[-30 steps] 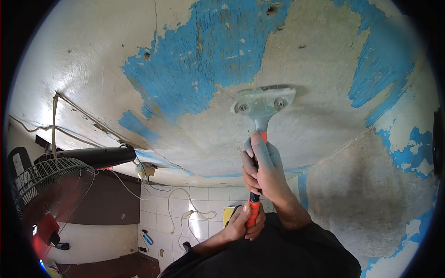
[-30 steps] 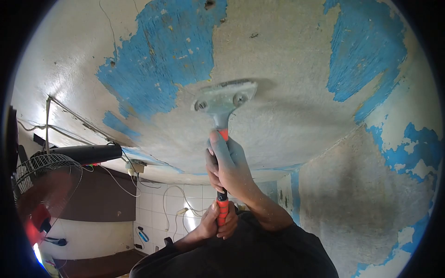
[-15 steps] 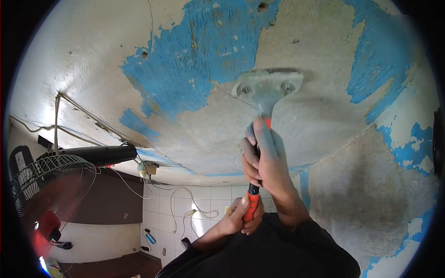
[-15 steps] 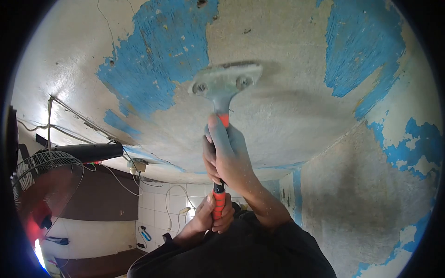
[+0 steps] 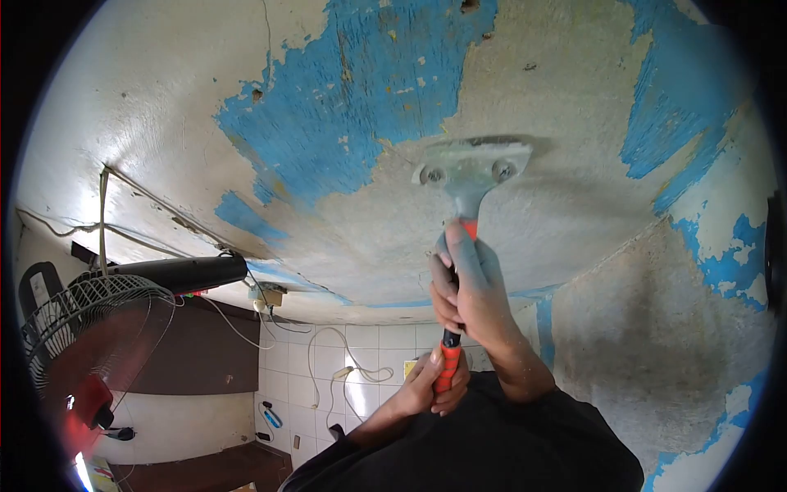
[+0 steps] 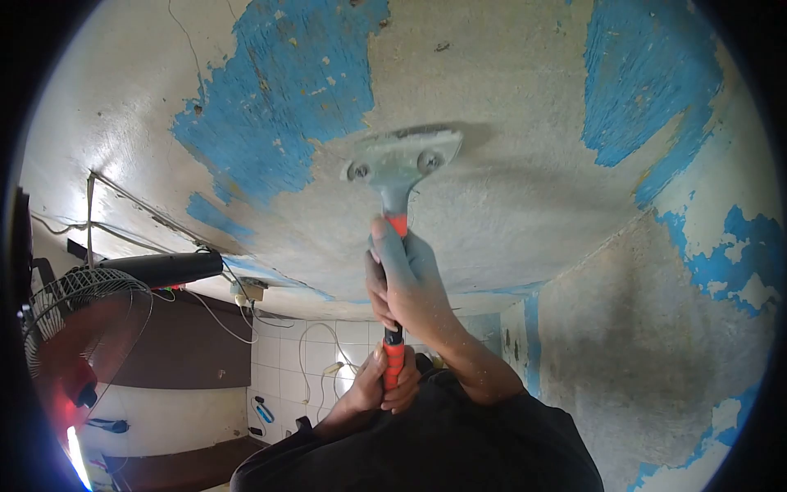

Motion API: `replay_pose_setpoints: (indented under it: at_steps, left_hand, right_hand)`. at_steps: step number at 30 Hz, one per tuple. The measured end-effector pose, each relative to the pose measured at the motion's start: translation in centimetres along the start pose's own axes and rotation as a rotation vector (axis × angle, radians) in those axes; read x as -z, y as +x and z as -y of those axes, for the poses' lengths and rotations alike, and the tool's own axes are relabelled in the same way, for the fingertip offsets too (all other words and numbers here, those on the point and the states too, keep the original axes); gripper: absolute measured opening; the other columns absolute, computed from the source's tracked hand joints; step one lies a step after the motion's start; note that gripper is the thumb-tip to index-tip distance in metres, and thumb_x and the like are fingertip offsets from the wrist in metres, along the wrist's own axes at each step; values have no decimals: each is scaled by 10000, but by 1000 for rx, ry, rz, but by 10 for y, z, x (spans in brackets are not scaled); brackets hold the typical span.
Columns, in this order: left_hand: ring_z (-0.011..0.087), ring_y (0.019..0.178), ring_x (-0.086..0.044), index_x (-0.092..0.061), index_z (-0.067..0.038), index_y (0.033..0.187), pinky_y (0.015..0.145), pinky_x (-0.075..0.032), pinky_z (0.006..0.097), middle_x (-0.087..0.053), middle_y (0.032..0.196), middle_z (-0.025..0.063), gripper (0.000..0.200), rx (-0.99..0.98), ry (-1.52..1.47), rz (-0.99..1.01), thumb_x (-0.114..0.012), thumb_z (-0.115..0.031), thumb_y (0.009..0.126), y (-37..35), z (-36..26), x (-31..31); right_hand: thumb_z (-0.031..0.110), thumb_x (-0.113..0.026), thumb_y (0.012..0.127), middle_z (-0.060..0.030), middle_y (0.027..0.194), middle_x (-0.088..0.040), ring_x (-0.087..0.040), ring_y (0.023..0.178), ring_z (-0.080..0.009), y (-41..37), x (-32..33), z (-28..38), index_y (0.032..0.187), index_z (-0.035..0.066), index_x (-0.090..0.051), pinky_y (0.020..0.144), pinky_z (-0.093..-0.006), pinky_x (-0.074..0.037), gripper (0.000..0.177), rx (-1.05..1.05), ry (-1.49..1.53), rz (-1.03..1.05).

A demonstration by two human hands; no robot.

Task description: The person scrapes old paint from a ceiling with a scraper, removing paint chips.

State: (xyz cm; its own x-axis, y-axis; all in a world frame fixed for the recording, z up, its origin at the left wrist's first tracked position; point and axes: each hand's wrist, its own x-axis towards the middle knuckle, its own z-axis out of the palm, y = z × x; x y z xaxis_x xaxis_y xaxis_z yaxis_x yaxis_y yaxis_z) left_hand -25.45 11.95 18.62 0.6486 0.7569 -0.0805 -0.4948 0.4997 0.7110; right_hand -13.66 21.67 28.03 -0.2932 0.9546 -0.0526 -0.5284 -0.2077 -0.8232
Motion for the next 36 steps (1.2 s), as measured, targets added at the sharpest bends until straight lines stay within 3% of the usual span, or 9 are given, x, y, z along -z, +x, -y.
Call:
replay_pose_setpoints:
  at_steps: [11, 12, 15, 19, 21, 26, 32, 36]
  left_hand:
    - [68, 351, -328, -404, -61, 793, 342, -323, 226, -359, 500, -13, 578, 8, -46, 30, -333, -616, 939, 1, -1, 6]
    - [70, 351, -335, -408, -55, 798, 341, -321, 225, -362, 497, -10, 579, 6, -19, -10, -349, -614, 936, 1, -2, 5]
    - [71, 350, -338, -412, -50, 804, 340, -322, 225, -368, 494, -6, 572, -32, -13, 31, -354, -602, 941, 10, -14, 6]
    - [83, 366, -338, -403, -43, 824, 355, -314, 228, -359, 514, 1, 534, -86, 5, 54, -278, -536, 986, 11, -13, 4]
    - [79, 355, -350, -410, -50, 797, 344, -325, 229, -370, 498, -3, 560, -44, -29, 23, -346, -586, 950, 5, -4, 5]
    - [81, 347, -354, -409, -58, 785, 342, -344, 229, -370, 489, -6, 582, 21, -103, 55, -363, -620, 931, 5, -8, 3]
    - [85, 345, -348, -410, -54, 799, 340, -337, 232, -366, 489, -3, 585, 17, -43, -17, -356, -621, 931, -3, -7, 1]
    - [84, 350, -343, -408, -51, 814, 349, -331, 233, -362, 494, 0, 571, -29, -16, -11, -325, -599, 948, 0, -10, 1]
  right_hand:
    - [467, -375, 991, 21, 468, -272, -222, 293, -75, 2, -3, 0, 761, 118, -345, 267, -240, -199, 419, -27, -7, -20]
    - [432, -439, 979, 16, 475, -315, -285, 293, -79, 5, 0, 0, 786, 98, -359, 274, -251, -249, 394, -5, 51, 49]
    - [431, -435, 980, 16, 474, -315, -286, 294, -80, 10, -7, 14, 782, 99, -359, 273, -252, -247, 394, 21, 24, 51]
    - [476, -401, 980, 24, 469, -292, -245, 296, -77, 11, -10, 19, 771, 109, -357, 273, -245, -220, 425, 13, 51, 89]
    - [532, -349, 979, 33, 460, -262, -192, 294, -69, 6, -3, 3, 754, 124, -353, 272, -229, -196, 466, -35, 48, 68]
    - [623, -255, 946, 33, 486, -260, -179, 301, -61, 12, 3, 0, 820, 142, -358, 269, -222, -186, 508, -18, 227, 255]
    - [642, -259, 931, 38, 515, -288, -190, 312, -56, 5, 9, -17, 837, 130, -379, 295, -211, -206, 534, -34, 309, 288]
    - [615, -257, 950, 34, 522, -292, -194, 323, -47, 5, 14, -25, 835, 123, -384, 306, -208, -202, 521, -88, 496, 463]
